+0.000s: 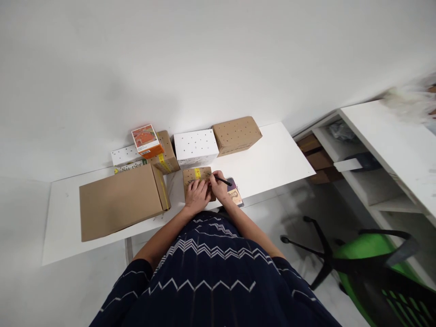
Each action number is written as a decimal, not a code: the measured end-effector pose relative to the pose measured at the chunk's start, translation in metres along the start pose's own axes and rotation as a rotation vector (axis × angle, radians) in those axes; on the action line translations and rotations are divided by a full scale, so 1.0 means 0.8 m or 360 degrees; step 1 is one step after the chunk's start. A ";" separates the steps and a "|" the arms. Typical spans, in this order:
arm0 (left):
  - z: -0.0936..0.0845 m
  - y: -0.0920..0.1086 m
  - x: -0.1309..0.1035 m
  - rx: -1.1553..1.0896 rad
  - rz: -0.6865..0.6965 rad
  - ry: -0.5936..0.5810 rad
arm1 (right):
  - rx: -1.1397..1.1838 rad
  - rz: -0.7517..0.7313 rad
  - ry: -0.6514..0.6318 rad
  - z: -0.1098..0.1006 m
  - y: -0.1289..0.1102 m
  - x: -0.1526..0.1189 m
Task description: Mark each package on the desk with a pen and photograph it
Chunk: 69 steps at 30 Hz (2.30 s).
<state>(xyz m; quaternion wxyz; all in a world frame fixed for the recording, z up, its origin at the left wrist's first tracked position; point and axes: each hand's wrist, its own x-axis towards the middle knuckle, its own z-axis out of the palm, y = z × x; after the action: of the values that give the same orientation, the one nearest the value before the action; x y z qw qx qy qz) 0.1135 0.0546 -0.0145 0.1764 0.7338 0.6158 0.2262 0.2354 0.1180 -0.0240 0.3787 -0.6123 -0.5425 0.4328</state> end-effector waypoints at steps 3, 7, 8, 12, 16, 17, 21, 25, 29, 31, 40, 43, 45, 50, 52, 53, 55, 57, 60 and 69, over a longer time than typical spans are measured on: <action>0.000 0.001 -0.001 0.0251 0.0080 -0.0008 | 0.0070 -0.0051 0.0045 0.001 0.002 0.001; 0.002 0.000 -0.002 0.0416 0.0125 0.0006 | 0.0106 -0.0079 0.0029 0.002 0.006 0.002; 0.002 0.000 -0.002 0.0429 0.0126 0.0004 | 0.0106 -0.0083 0.0024 0.002 0.006 0.002; 0.002 -0.001 -0.002 0.0437 0.0129 -0.0001 | 0.0109 -0.0078 0.0032 0.001 0.007 0.001; 0.003 -0.002 -0.002 0.0439 0.0135 0.0007 | 0.0126 -0.0084 0.0018 0.000 0.006 0.001; 0.004 -0.002 -0.002 0.0439 0.0135 0.0009 | 0.0130 -0.0089 0.0010 0.000 0.007 0.001; 0.004 -0.002 -0.002 0.0444 0.0135 0.0019 | 0.0138 -0.0098 -0.0013 0.001 0.012 0.003; 0.004 -0.001 -0.002 0.0447 0.0139 0.0027 | 0.0132 -0.0086 0.0007 0.002 0.017 0.004; 0.004 -0.002 -0.002 0.0445 0.0155 0.0033 | 0.0172 -0.0103 0.0039 0.003 0.016 0.005; 0.004 -0.003 -0.002 0.0448 0.0159 0.0040 | 0.0211 -0.0098 0.0036 0.003 0.012 0.004; 0.002 -0.002 -0.002 0.0451 0.0151 0.0026 | 0.0368 0.0021 0.0344 -0.013 0.031 -0.006; 0.002 -0.002 -0.002 0.0446 0.0150 0.0034 | -0.0235 -0.0123 0.0147 -0.031 0.056 0.000; 0.003 -0.004 -0.002 0.0448 0.0156 0.0043 | -0.0874 -0.0260 -0.0224 -0.041 0.069 0.004; 0.004 -0.006 -0.002 0.0454 0.0173 0.0051 | -0.1628 -0.0264 -0.0758 -0.035 0.080 0.008; 0.003 -0.005 -0.002 0.0453 0.0163 0.0042 | -0.1643 -0.0229 -0.0770 -0.023 0.081 0.010; 0.002 -0.004 -0.001 0.0452 0.0153 0.0034 | -0.1655 -0.0212 -0.0775 -0.016 0.081 0.012; 0.000 -0.003 0.000 0.0450 0.0132 0.0011 | -0.1663 -0.0181 -0.0771 -0.006 0.081 0.018; -0.002 -0.001 0.000 0.0449 0.0123 -0.0009 | -0.1653 -0.0160 -0.0755 -0.002 0.080 0.024; -0.003 0.000 0.000 0.0452 0.0118 -0.0022 | -0.1627 -0.0130 -0.0682 -0.014 0.080 0.029; -0.003 -0.001 0.000 0.0440 0.0122 -0.0006 | -0.1440 0.0481 -0.0196 -0.089 0.118 -0.035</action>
<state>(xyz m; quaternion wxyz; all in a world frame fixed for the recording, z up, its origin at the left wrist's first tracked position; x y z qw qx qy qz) 0.1113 0.0544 -0.0132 0.0660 0.7745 0.6124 0.1443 0.3333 0.0789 -0.0847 -0.0258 -0.7608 -0.6028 0.2390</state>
